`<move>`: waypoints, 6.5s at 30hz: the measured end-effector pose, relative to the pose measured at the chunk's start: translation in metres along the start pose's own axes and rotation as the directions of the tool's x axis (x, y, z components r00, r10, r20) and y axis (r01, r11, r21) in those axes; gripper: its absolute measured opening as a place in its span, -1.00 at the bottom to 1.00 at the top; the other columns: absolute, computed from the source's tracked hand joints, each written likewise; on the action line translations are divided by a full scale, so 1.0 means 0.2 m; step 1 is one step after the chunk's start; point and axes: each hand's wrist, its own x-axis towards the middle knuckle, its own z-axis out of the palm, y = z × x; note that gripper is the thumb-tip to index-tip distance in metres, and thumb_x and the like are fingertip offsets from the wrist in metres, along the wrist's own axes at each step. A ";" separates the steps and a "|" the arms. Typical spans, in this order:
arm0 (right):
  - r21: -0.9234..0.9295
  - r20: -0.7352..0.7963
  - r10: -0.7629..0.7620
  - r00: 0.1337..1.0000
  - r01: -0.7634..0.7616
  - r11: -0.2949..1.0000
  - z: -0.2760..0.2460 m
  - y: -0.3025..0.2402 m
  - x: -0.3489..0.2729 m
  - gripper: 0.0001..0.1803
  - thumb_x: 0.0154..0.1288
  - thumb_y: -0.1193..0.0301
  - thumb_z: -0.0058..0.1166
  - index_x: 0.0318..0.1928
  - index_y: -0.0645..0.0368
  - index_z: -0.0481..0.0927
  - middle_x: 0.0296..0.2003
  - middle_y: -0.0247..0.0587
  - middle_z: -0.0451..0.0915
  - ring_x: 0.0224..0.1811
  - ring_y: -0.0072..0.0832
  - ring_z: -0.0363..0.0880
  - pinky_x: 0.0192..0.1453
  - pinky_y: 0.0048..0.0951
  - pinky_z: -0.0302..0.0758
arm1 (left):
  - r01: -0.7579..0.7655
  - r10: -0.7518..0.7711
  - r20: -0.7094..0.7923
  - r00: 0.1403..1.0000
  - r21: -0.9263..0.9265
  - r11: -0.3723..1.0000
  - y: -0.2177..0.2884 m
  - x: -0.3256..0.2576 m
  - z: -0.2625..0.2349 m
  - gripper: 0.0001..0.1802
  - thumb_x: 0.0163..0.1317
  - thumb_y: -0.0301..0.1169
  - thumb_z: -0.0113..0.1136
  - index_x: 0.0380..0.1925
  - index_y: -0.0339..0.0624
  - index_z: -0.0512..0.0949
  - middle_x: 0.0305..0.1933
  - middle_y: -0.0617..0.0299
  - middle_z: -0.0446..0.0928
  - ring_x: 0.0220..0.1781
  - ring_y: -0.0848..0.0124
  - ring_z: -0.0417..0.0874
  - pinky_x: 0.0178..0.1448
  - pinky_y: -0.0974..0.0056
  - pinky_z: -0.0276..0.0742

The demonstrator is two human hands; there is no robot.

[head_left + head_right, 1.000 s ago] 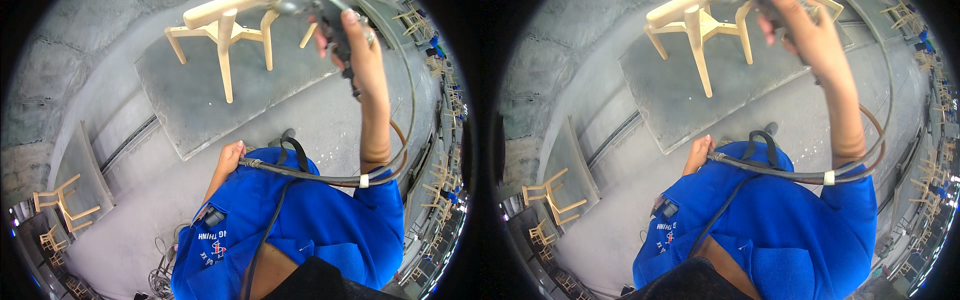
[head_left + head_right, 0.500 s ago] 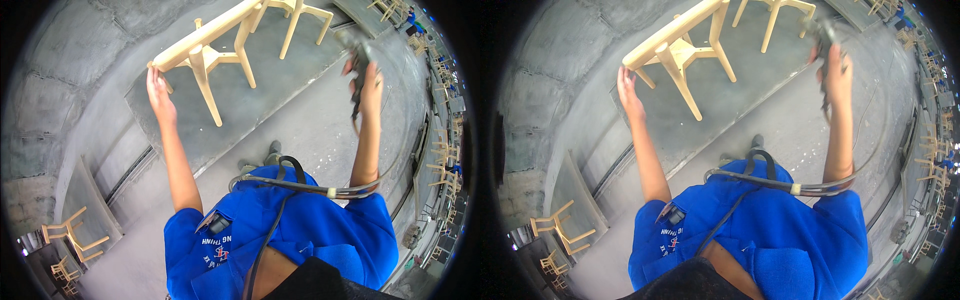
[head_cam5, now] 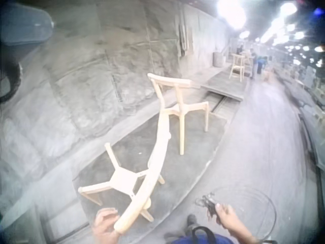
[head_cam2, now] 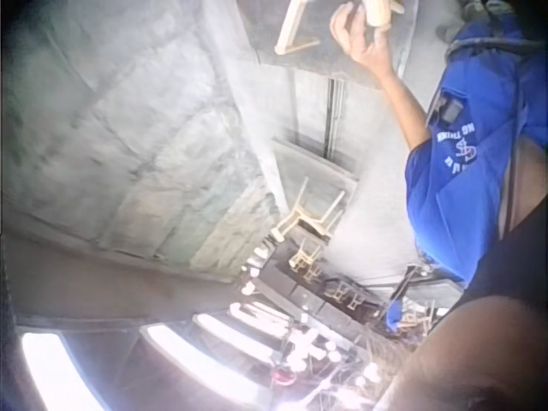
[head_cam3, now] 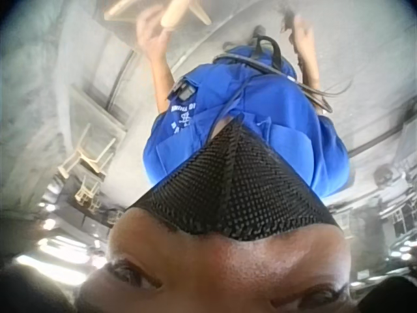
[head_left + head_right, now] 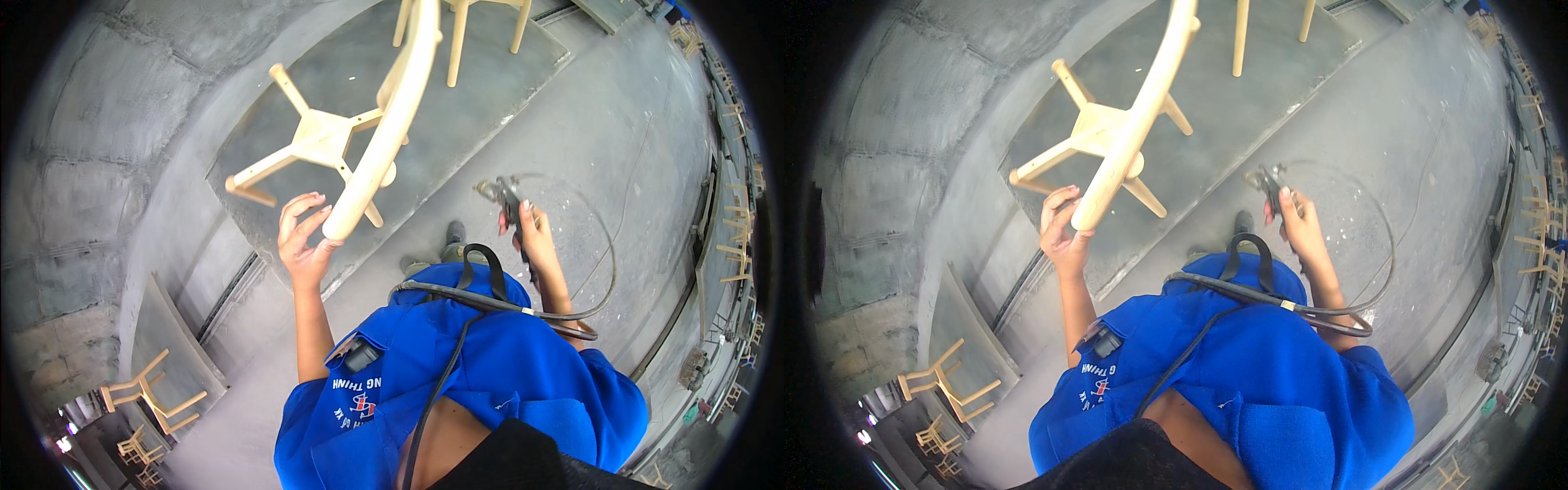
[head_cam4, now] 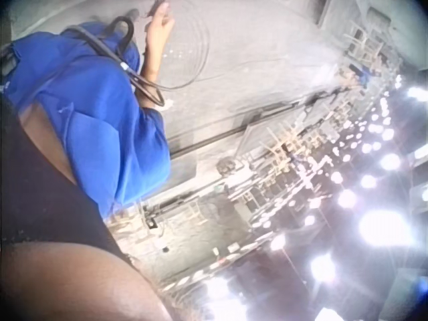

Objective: The person uses a spray gun to apply finish to wooden chair frames on a factory floor. They pick up each chair, spray the legs and seat, then place it back down, repeating the process for several chairs.

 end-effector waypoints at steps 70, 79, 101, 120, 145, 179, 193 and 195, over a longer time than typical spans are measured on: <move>0.358 -0.112 0.179 0.977 -0.128 0.925 0.52 0.71 2.54 -0.34 0.37 -0.21 0.08 -0.38 0.25 0.58 -0.63 -0.33 0.51 -0.66 -0.59 0.48 -0.58 -0.48 0.41 | 0.985 -0.900 -0.405 0.158 0.007 0.170 0.48 -0.73 1.33 -0.50 0.52 -0.07 -0.06 -0.30 -0.37 0.52 -0.38 0.22 0.47 -0.31 0.44 0.41 -0.21 0.29 0.36; 0.822 0.338 -0.067 0.939 -0.260 0.507 0.33 -0.09 2.27 -0.20 0.44 -0.30 -0.21 -0.14 0.31 0.56 -0.55 -0.23 0.53 -0.56 -0.51 0.53 -0.70 -0.58 0.22 | 0.915 -0.898 -0.178 0.403 0.114 0.388 0.35 -0.52 1.34 -0.30 0.33 0.25 0.12 -0.42 -0.32 0.47 -0.59 0.40 0.34 -0.51 0.58 0.30 -0.44 0.38 0.22; 0.264 0.474 -0.099 0.875 -0.034 0.964 0.58 0.35 0.89 -0.51 0.56 0.08 -0.05 -0.29 0.30 0.59 -0.49 -0.36 0.55 -0.46 -0.65 0.47 -0.29 -0.55 0.43 | 0.886 -0.861 0.221 0.458 -0.032 0.462 -0.02 -0.88 0.46 -0.45 0.14 0.06 0.39 -0.46 -0.29 0.53 -0.57 0.27 0.47 -0.50 0.49 0.44 -0.40 0.34 0.34; 0.476 0.504 0.311 0.806 -0.560 0.678 1.10 0.74 0.78 -0.18 0.52 -0.28 -0.42 -0.05 0.30 0.55 -0.55 -0.29 0.52 -0.59 -0.53 0.51 -0.71 -0.60 0.21 | 0.930 -0.876 0.362 0.319 0.059 0.362 -0.23 -1.10 0.10 -0.61 0.05 -0.17 0.46 -0.41 -0.27 0.57 -0.52 0.18 0.54 -0.47 0.41 0.52 -0.33 0.30 0.43; 0.756 0.513 0.176 0.840 -0.540 0.370 2.25 1.31 1.73 -0.02 0.33 -0.50 -0.43 -0.07 0.28 0.51 -0.53 -0.27 0.47 -0.48 -0.45 0.51 -0.71 -0.58 0.18 | 0.985 -0.979 0.200 0.045 0.157 0.078 -0.29 -1.19 0.09 -0.68 0.27 -0.23 0.32 -0.27 -0.33 0.59 -0.39 0.07 0.59 -0.36 0.26 0.62 -0.23 0.23 0.49; 0.207 0.241 0.482 0.842 -0.530 0.822 0.53 1.03 0.65 -0.17 0.52 -0.29 -0.52 0.07 0.22 0.53 -0.26 -0.16 0.63 -0.24 -0.45 0.63 -0.44 -0.52 0.49 | 0.988 -0.999 0.003 0.037 -0.153 0.036 -1.23 -1.11 0.14 -0.49 0.21 -0.04 0.41 -0.19 -0.35 0.67 -0.32 0.29 0.61 -0.31 0.51 0.53 -0.19 0.33 0.46; 0.452 -0.123 0.231 0.965 -0.153 0.879 0.44 1.09 1.56 0.03 0.34 -0.50 -0.60 -0.08 0.26 0.55 -0.51 -0.23 0.55 -0.57 -0.46 0.54 -0.68 -0.55 0.21 | 0.713 -0.942 -0.076 -0.328 -0.674 -0.193 -0.69 -0.92 1.16 -0.61 0.43 -0.05 0.19 -0.18 -0.21 0.54 -0.25 0.27 0.56 -0.20 0.47 0.60 -0.12 0.32 0.55; 0.410 -0.208 0.315 0.926 -0.210 0.888 0.43 1.21 1.73 -0.05 0.41 -0.42 -0.54 -0.17 0.25 0.58 -0.55 -0.24 0.55 -0.61 -0.48 0.52 -0.67 -0.51 0.25 | 0.714 -0.955 -0.058 -0.291 -0.678 -0.177 -0.73 -0.83 1.29 -0.58 0.44 -0.02 0.17 -0.18 -0.22 0.54 -0.24 0.28 0.56 -0.21 0.49 0.60 -0.12 0.31 0.56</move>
